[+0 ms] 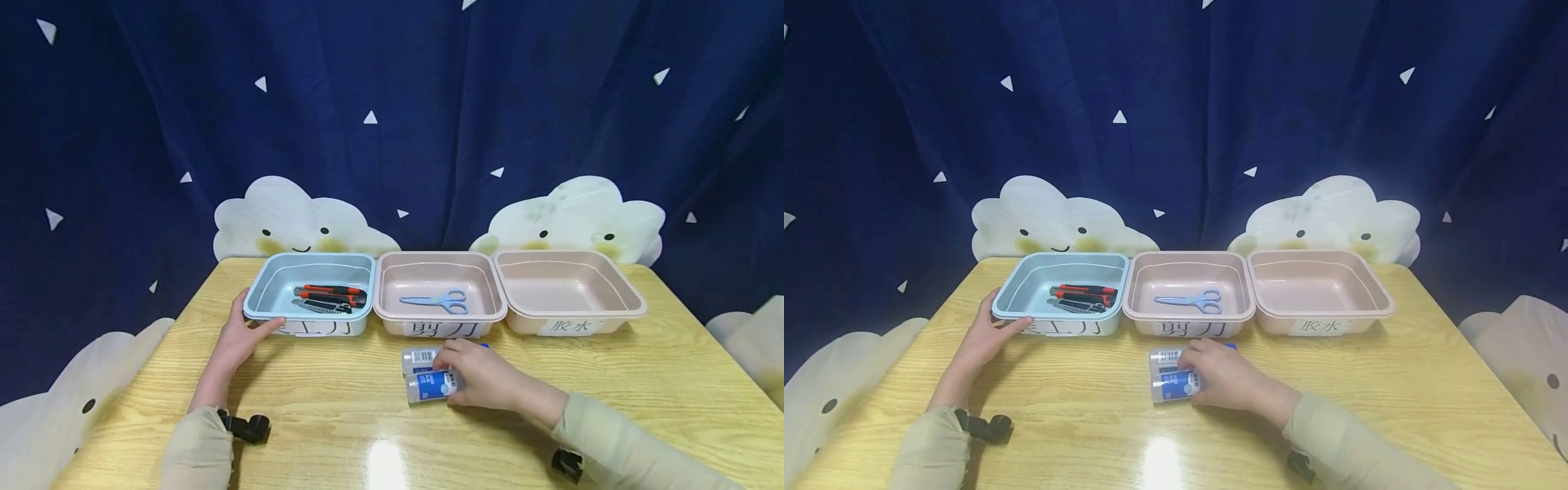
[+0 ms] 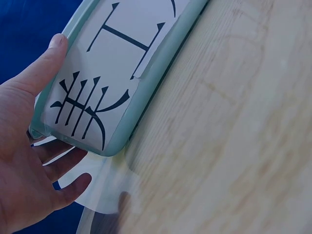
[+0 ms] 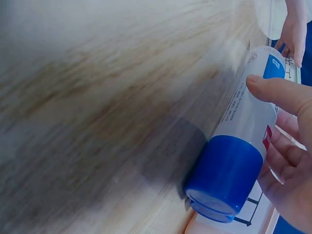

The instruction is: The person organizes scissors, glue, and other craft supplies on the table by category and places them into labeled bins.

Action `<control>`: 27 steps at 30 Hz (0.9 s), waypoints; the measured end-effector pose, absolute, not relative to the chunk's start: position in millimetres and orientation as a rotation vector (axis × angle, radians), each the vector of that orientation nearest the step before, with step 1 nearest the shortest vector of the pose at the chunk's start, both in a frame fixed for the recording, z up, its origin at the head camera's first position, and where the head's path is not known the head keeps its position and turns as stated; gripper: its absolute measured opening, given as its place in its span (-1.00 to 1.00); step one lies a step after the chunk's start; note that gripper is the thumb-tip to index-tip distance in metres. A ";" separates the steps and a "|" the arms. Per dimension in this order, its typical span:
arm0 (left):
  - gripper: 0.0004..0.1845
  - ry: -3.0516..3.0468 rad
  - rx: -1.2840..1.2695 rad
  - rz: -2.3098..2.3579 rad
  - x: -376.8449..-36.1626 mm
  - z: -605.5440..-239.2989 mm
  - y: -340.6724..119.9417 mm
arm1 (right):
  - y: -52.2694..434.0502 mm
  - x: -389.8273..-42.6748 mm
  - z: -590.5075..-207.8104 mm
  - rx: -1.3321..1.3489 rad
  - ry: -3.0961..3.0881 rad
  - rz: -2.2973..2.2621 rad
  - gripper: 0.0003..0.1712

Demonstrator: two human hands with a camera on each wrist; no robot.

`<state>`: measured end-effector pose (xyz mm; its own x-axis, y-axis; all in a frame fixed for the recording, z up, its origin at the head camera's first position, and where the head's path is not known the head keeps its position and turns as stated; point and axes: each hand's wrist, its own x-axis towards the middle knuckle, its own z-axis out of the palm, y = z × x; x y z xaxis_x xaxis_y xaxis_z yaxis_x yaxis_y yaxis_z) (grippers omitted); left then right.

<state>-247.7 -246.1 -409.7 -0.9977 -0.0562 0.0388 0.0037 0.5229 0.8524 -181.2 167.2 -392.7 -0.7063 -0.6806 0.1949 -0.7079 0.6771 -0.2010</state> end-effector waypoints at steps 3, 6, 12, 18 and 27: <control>0.12 -2.676 0.038 -1.515 -248.1 -409.4 -245.9 | 168.4 -180.8 -389.9 1.158 -2.799 0.411 -0.53; 0.12 -2.670 0.034 -1.521 -249.0 -409.9 -246.4 | 170.8 -180.1 -386.0 1.168 -2.816 0.411 -0.54; 0.13 -2.671 0.044 -1.520 -249.3 -410.3 -247.2 | 180.1 -179.6 -372.2 1.153 -2.815 0.401 -0.55; 0.12 -2.690 0.058 -1.493 -247.2 -409.1 -246.1 | 193.3 -180.6 -355.3 1.172 -2.751 0.393 -0.57; 0.13 -2.680 0.040 -1.501 -247.2 -408.9 -245.6 | 217.9 -180.5 -327.8 1.101 -2.769 0.374 -0.58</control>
<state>-247.2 -245.6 -408.9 -0.9972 -0.0567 0.0485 0.0117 0.5229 0.8523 -180.5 217.9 -327.8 -0.7227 -0.6559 0.2180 -0.6902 0.7015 -0.1776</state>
